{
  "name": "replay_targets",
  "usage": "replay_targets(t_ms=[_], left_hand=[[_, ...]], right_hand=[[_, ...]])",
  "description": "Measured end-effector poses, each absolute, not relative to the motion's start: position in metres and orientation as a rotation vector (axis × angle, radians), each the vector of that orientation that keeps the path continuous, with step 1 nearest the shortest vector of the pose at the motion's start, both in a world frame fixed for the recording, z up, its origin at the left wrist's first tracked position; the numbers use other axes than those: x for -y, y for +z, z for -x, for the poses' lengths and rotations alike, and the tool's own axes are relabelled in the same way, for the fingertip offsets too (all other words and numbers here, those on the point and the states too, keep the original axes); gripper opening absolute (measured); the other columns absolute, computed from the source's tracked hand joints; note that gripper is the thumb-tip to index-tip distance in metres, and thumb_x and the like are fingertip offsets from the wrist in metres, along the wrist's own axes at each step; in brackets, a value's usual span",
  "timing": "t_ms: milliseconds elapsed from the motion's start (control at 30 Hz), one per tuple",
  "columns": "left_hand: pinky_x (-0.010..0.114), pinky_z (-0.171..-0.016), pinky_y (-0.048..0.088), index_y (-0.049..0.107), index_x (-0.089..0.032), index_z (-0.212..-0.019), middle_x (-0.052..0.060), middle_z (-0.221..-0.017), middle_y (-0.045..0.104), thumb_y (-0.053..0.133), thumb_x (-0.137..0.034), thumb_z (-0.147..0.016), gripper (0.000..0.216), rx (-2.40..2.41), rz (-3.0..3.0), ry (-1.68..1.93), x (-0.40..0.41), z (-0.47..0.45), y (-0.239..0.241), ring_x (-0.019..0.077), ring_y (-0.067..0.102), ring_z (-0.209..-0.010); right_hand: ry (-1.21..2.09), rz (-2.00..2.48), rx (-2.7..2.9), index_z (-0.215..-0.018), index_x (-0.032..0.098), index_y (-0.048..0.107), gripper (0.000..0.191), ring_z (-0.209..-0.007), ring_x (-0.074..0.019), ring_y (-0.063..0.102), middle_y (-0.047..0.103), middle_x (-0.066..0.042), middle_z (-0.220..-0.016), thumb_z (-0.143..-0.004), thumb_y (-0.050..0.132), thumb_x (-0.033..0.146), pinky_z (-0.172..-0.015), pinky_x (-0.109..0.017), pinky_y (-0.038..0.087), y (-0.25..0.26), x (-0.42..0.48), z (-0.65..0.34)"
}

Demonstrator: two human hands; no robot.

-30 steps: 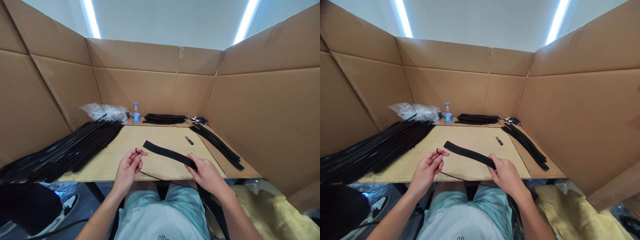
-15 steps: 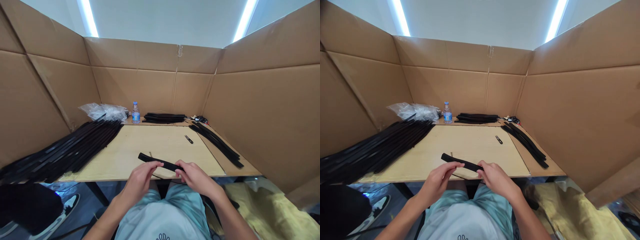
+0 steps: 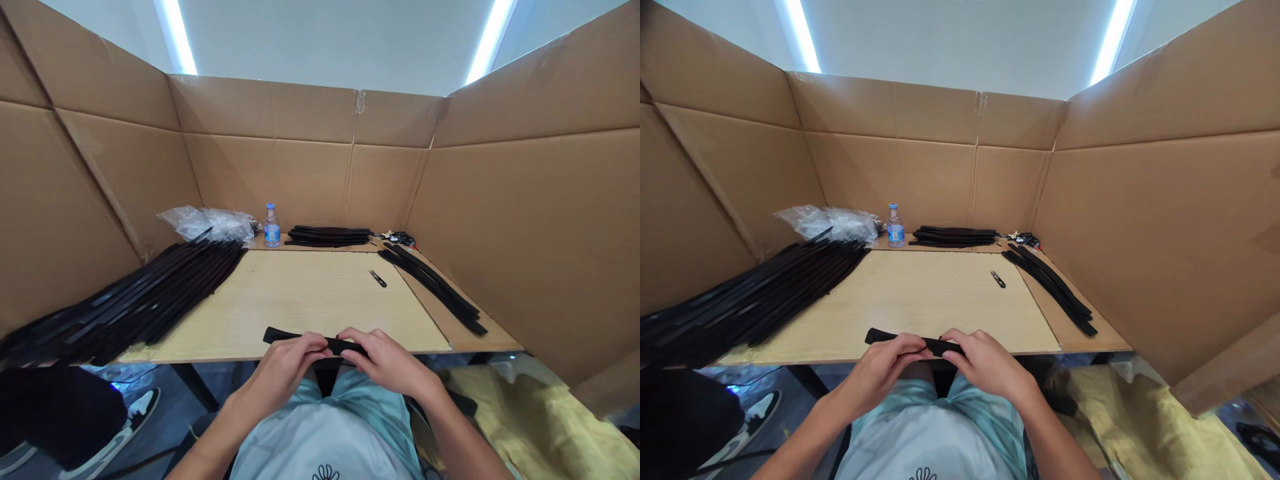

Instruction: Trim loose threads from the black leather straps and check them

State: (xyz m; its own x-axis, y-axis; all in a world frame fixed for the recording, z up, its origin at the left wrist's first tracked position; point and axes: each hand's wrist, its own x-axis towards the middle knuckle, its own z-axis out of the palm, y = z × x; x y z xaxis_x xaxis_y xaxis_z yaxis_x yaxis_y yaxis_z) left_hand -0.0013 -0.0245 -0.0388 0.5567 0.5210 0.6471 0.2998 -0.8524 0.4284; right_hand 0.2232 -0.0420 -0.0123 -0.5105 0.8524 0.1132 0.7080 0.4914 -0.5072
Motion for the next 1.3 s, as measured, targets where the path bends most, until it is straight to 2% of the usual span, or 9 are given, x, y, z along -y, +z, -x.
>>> replay_targets(t_ms=[200,300,400,500,667,800,900,1100,1300], left_hand=[[0.024,-0.067,0.052,0.063,-0.018,-0.102,0.005,-0.087,0.072,0.05,-0.014,-0.094,0.016,-0.657,-2.523,1.226,0.029,-0.001,-0.034,0.015,0.067,-0.076],[0.029,-0.071,0.051,0.063,-0.018,-0.097,0.005,-0.088,0.07,0.053,-0.011,-0.091,0.013,-0.673,-2.534,1.293,0.03,-0.004,-0.031,0.0168,0.064,-0.08],[0.033,-0.073,0.049,0.062,-0.017,-0.093,0.006,-0.088,0.068,0.053,-0.009,-0.09,0.013,-0.708,-2.573,1.346,0.029,-0.004,-0.031,0.0181,0.06,-0.082],[0.033,-0.076,0.049,0.061,-0.017,-0.095,0.007,-0.095,0.069,0.052,-0.009,-0.091,0.013,-0.726,-2.637,1.36,0.024,-0.004,-0.035,0.0185,0.061,-0.086],[0.032,-0.071,0.047,0.058,-0.016,-0.098,0.003,-0.084,0.071,0.051,-0.009,-0.092,0.012,-0.793,-2.779,1.419,0.019,-0.005,-0.045,0.0163,0.062,-0.073],[0.032,-0.071,0.046,0.059,-0.017,-0.097,0.004,-0.084,0.072,0.05,-0.008,-0.091,0.014,-0.78,-2.87,1.472,0.021,-0.005,-0.046,0.0164,0.063,-0.072],[0.034,-0.074,0.045,0.059,-0.017,-0.098,0.005,-0.088,0.072,0.05,-0.007,-0.09,0.016,-0.768,-2.896,1.414,0.024,-0.005,-0.044,0.0163,0.063,-0.074],[0.036,-0.077,0.045,0.06,-0.018,-0.095,0.005,-0.089,0.072,0.051,-0.007,-0.088,0.016,-0.777,-2.807,1.398,0.023,-0.004,-0.042,0.0156,0.065,-0.075],[0.035,-0.077,0.049,0.062,-0.017,-0.097,0.007,-0.094,0.074,0.051,-0.005,-0.089,0.018,-0.649,-2.765,1.327,0.018,0.005,-0.035,0.016,0.067,-0.079]], right_hand=[[0.605,1.331,2.367,-0.116,0.024,0.058,0.026,-0.084,-0.0205,0.065,0.071,-0.004,-0.097,-0.097,0.044,0.034,-0.077,-0.03,0.046,-0.012,0.044,-0.222],[0.621,1.317,2.358,-0.118,0.024,0.058,0.026,-0.091,-0.0218,0.065,0.071,-0.004,-0.104,-0.096,0.045,0.033,-0.08,-0.031,0.046,-0.012,0.044,-0.222],[0.657,1.281,2.354,-0.118,0.025,0.058,0.028,-0.1,-0.0233,0.064,0.069,-0.005,-0.111,-0.093,0.052,0.035,-0.086,-0.032,0.046,-0.011,0.044,-0.223],[0.72,1.26,2.325,-0.117,0.025,0.059,0.032,-0.097,-0.0227,0.065,0.07,-0.004,-0.107,-0.089,0.059,0.039,-0.083,-0.03,0.047,-0.01,0.045,-0.222],[0.698,1.339,2.314,-0.116,0.024,0.059,0.04,-0.09,-0.0236,0.067,0.072,-0.004,-0.099,-0.084,0.064,0.047,-0.074,-0.028,0.047,-0.013,0.048,-0.214],[0.568,1.403,2.338,-0.109,0.024,0.061,0.03,-0.085,-0.023,0.066,0.072,-0.005,-0.091,-0.094,0.048,0.046,-0.071,-0.028,0.044,-0.018,0.048,-0.21],[0.505,1.412,2.365,-0.104,0.024,0.063,0.033,-0.077,-0.0209,0.064,0.071,-0.004,-0.084,-0.1,0.035,0.041,-0.068,-0.027,0.041,-0.02,0.047,-0.21],[0.531,1.364,2.35,-0.112,0.025,0.064,0.034,-0.071,-0.0197,0.06,0.066,-0.001,-0.069,-0.1,0.036,0.041,-0.072,-0.028,0.042,-0.016,0.046,-0.212],[0.673,1.265,2.365,-0.129,0.025,0.057,0.037,-0.065,-0.0174,0.063,0.069,-0.001,-0.068,-0.1,0.036,0.033,-0.071,-0.028,0.047,-0.013,0.045,-0.217]])
